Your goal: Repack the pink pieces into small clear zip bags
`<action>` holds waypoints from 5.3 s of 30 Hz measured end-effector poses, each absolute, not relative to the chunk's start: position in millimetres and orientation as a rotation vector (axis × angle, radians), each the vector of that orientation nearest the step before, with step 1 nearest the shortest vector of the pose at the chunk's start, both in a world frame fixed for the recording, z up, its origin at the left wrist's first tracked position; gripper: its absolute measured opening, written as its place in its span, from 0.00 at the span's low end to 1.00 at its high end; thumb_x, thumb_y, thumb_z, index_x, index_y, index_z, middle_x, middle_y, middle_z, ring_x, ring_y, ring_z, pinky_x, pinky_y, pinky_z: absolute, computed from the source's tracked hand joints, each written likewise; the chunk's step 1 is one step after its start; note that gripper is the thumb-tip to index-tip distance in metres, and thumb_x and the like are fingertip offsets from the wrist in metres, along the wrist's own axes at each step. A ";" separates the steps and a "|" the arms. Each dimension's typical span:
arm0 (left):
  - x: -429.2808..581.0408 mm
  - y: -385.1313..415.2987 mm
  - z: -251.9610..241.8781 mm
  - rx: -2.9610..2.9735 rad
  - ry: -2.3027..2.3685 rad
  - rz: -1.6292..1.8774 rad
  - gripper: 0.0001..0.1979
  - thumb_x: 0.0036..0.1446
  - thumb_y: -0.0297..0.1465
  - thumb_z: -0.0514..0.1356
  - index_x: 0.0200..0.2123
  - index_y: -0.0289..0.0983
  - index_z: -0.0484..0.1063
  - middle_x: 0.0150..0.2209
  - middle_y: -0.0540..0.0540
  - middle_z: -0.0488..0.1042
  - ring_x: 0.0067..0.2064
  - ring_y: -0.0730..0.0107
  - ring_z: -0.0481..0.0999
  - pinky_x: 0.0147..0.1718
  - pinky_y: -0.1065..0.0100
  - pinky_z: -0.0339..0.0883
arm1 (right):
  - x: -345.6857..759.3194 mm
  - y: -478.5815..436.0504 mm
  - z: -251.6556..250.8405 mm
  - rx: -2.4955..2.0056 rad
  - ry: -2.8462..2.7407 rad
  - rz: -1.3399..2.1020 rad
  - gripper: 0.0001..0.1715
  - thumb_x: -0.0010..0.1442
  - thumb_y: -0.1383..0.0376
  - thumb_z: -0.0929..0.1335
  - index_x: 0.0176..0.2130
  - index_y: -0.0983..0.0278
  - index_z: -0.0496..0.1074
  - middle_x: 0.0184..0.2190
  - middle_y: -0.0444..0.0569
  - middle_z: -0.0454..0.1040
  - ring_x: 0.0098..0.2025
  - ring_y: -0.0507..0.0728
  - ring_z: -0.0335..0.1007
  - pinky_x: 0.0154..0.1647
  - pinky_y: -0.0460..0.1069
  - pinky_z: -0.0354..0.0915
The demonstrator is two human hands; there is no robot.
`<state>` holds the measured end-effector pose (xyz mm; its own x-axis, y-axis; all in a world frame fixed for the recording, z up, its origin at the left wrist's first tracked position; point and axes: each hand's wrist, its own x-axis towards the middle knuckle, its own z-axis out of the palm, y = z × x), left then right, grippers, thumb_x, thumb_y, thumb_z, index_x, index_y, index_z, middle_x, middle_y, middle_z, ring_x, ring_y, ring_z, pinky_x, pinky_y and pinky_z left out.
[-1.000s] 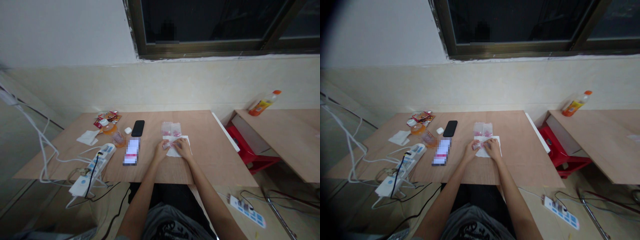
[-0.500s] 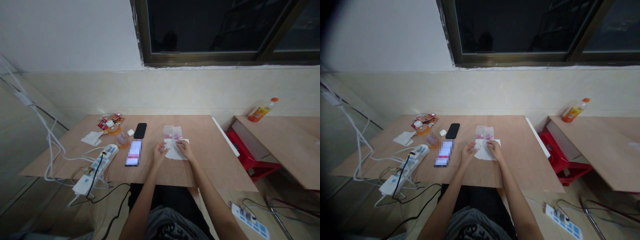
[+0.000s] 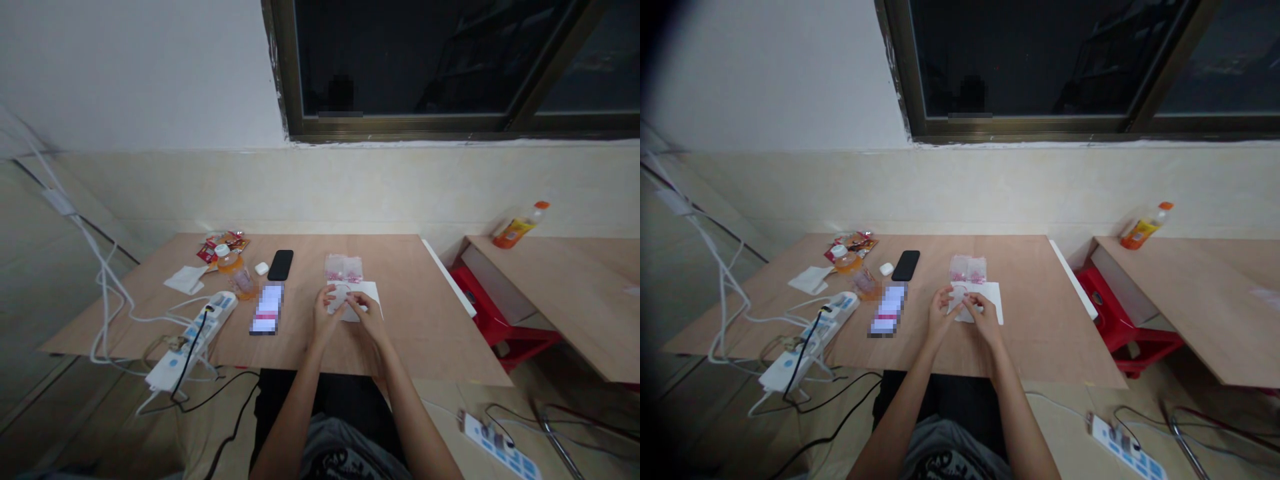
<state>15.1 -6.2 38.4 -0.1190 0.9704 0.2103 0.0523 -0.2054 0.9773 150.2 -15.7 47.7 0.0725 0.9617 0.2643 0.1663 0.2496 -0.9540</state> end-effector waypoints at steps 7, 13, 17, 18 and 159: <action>4.6 1.2 36.9 1.260 1.263 1.324 0.15 0.51 0.39 0.63 0.41 0.37 0.74 0.43 0.40 0.76 0.45 0.60 0.74 0.42 0.63 0.67 | 151.6 -20.1 48.1 -1.106 -1.322 0.982 0.16 0.59 0.52 0.65 0.33 0.61 0.73 0.32 0.49 0.76 0.37 0.58 0.70 0.39 0.51 0.66; 3.6 -3.1 33.7 1.313 1.248 1.274 0.15 0.52 0.41 0.61 0.34 0.34 0.75 0.36 0.41 0.78 0.39 0.62 0.76 0.38 0.65 0.68 | 145.9 -23.7 32.6 -1.126 -1.156 0.999 0.17 0.58 0.51 0.65 0.31 0.62 0.72 0.29 0.47 0.73 0.34 0.56 0.67 0.36 0.48 0.63; -0.1 -8.1 42.2 1.382 1.233 1.237 0.13 0.52 0.40 0.61 0.32 0.35 0.75 0.35 0.43 0.78 0.38 0.63 0.76 0.39 0.66 0.66 | 145.1 -26.6 29.6 -1.146 -1.099 0.970 0.16 0.58 0.52 0.65 0.29 0.61 0.70 0.27 0.44 0.70 0.32 0.55 0.65 0.34 0.47 0.60; -1.3 -8.6 44.8 1.401 1.228 1.227 0.12 0.52 0.39 0.61 0.32 0.35 0.75 0.34 0.44 0.78 0.38 0.64 0.76 0.40 0.66 0.66 | 145.1 -27.3 30.9 -1.146 -1.104 0.967 0.16 0.58 0.52 0.65 0.29 0.61 0.70 0.26 0.44 0.70 0.31 0.54 0.65 0.34 0.47 0.60; 3.2 3.5 -7.4 1.226 1.312 1.415 0.12 0.52 0.39 0.60 0.28 0.35 0.72 0.27 0.48 0.72 0.30 0.69 0.72 0.30 0.71 0.63 | 204.2 8.3 -11.5 -1.576 -1.092 0.511 0.18 0.55 0.53 0.63 0.30 0.66 0.71 0.23 0.45 0.68 0.27 0.53 0.62 0.30 0.47 0.58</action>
